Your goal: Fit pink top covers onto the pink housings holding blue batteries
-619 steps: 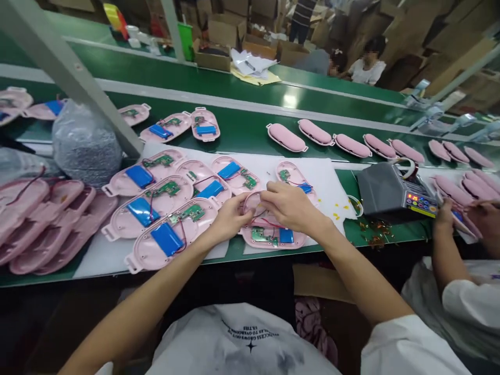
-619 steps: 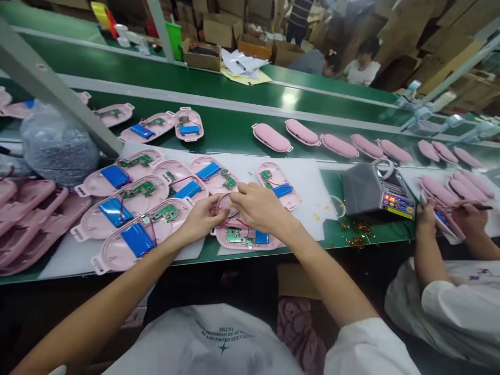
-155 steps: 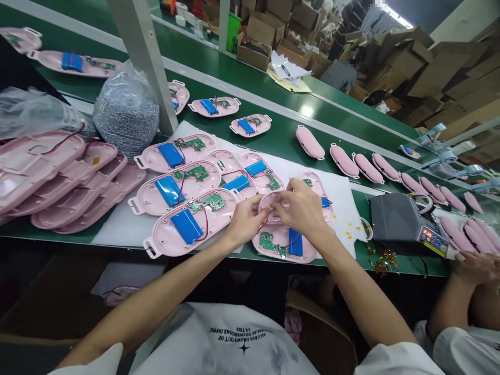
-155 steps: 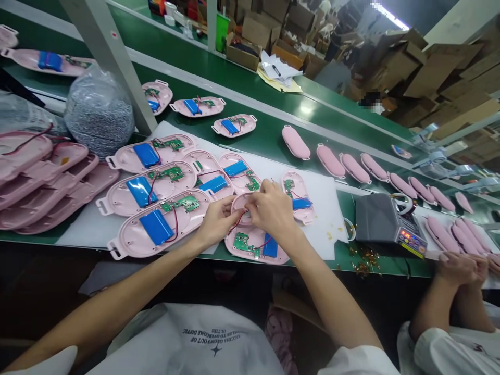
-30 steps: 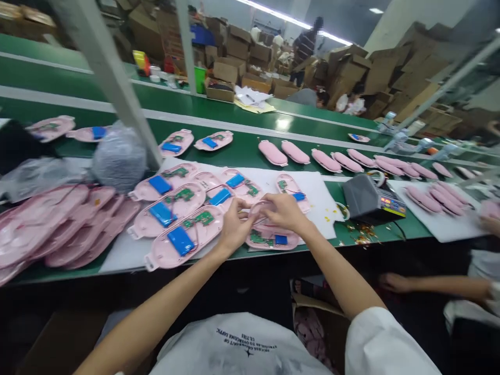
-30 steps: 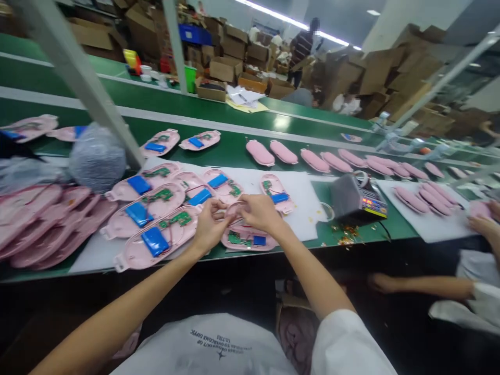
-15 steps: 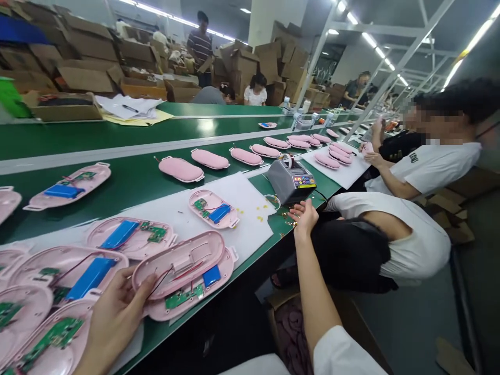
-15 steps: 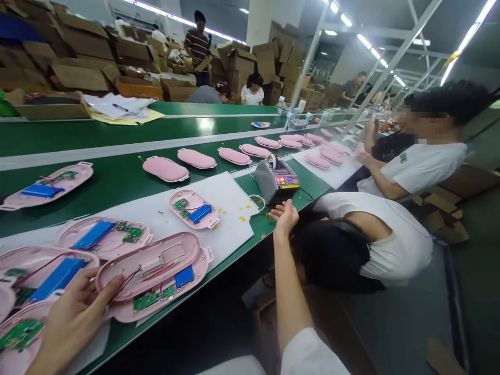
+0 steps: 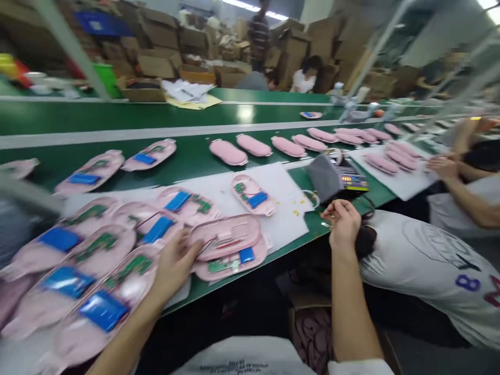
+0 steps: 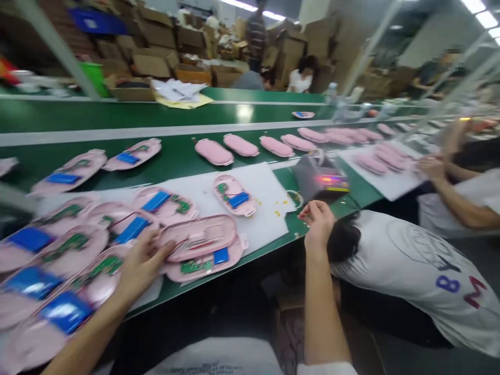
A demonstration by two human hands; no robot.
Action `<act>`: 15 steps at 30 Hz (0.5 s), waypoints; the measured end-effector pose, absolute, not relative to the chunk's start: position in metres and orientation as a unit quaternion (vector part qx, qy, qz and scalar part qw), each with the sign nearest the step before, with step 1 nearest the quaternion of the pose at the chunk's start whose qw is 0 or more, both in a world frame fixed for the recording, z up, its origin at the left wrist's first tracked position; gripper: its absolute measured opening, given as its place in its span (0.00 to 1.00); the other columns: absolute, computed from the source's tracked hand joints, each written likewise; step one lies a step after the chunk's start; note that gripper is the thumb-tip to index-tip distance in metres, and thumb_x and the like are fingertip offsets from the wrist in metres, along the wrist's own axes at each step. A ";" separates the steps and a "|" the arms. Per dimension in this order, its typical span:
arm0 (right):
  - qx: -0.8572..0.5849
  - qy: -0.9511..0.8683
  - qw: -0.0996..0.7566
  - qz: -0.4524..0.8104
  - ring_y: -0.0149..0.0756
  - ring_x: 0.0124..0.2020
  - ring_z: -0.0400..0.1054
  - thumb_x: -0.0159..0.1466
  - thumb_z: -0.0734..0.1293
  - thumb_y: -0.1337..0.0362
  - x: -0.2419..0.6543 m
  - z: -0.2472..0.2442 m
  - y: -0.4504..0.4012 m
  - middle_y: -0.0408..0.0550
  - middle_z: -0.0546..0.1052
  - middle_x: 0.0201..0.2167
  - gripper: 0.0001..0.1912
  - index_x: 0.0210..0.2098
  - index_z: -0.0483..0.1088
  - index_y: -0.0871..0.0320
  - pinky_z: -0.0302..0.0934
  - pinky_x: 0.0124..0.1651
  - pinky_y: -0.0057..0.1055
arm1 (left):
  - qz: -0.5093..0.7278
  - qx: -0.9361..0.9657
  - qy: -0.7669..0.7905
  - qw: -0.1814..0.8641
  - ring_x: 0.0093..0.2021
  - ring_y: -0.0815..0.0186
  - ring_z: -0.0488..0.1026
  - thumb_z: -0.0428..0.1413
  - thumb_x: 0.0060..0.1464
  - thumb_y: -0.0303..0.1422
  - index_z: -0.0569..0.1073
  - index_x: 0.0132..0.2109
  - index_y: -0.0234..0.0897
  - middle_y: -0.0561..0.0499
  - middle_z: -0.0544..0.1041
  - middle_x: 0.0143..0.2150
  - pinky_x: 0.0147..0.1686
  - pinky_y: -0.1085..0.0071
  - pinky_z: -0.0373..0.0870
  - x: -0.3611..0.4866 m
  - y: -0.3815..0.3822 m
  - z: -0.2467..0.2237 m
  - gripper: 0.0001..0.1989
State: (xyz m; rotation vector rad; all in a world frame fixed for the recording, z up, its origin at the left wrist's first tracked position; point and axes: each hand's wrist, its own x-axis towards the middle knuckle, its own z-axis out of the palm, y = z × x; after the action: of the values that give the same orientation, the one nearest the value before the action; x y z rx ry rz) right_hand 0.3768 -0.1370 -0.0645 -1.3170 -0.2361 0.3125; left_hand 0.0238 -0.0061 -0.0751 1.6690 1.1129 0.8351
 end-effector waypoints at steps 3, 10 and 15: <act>-0.602 -0.433 0.638 0.207 0.29 0.26 0.65 0.62 0.67 0.56 0.300 -0.038 -0.116 0.41 0.70 0.26 0.11 0.34 0.67 0.58 0.62 0.29 0.27 | 0.337 0.644 0.411 0.550 0.40 0.59 0.77 0.61 0.51 0.44 0.72 0.47 0.34 0.47 0.79 0.41 0.38 0.68 0.74 0.024 -0.011 -0.074 0.22; -0.540 -0.827 0.152 0.036 0.33 0.36 0.63 0.70 0.59 0.65 0.198 -0.018 -0.048 0.48 0.70 0.38 0.07 0.38 0.66 0.59 0.51 0.32 0.29 | 0.386 0.606 0.348 0.602 0.39 0.60 0.76 0.60 0.54 0.39 0.73 0.52 0.31 0.46 0.79 0.42 0.35 0.71 0.73 0.027 -0.016 -0.083 0.22; -0.552 -0.828 0.074 -0.058 0.36 0.38 0.64 0.69 0.59 0.64 0.189 -0.028 -0.043 0.49 0.69 0.38 0.08 0.38 0.68 0.59 0.48 0.29 0.31 | 0.403 0.579 0.317 0.634 0.39 0.61 0.76 0.59 0.55 0.36 0.72 0.54 0.32 0.46 0.78 0.44 0.33 0.73 0.73 0.027 -0.017 -0.091 0.21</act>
State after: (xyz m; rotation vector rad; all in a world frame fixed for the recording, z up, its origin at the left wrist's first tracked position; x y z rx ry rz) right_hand 0.1892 -0.0432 -0.0284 -1.6586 -2.4865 -0.1731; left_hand 0.0273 -0.0166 -0.0913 1.3246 0.7250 0.9218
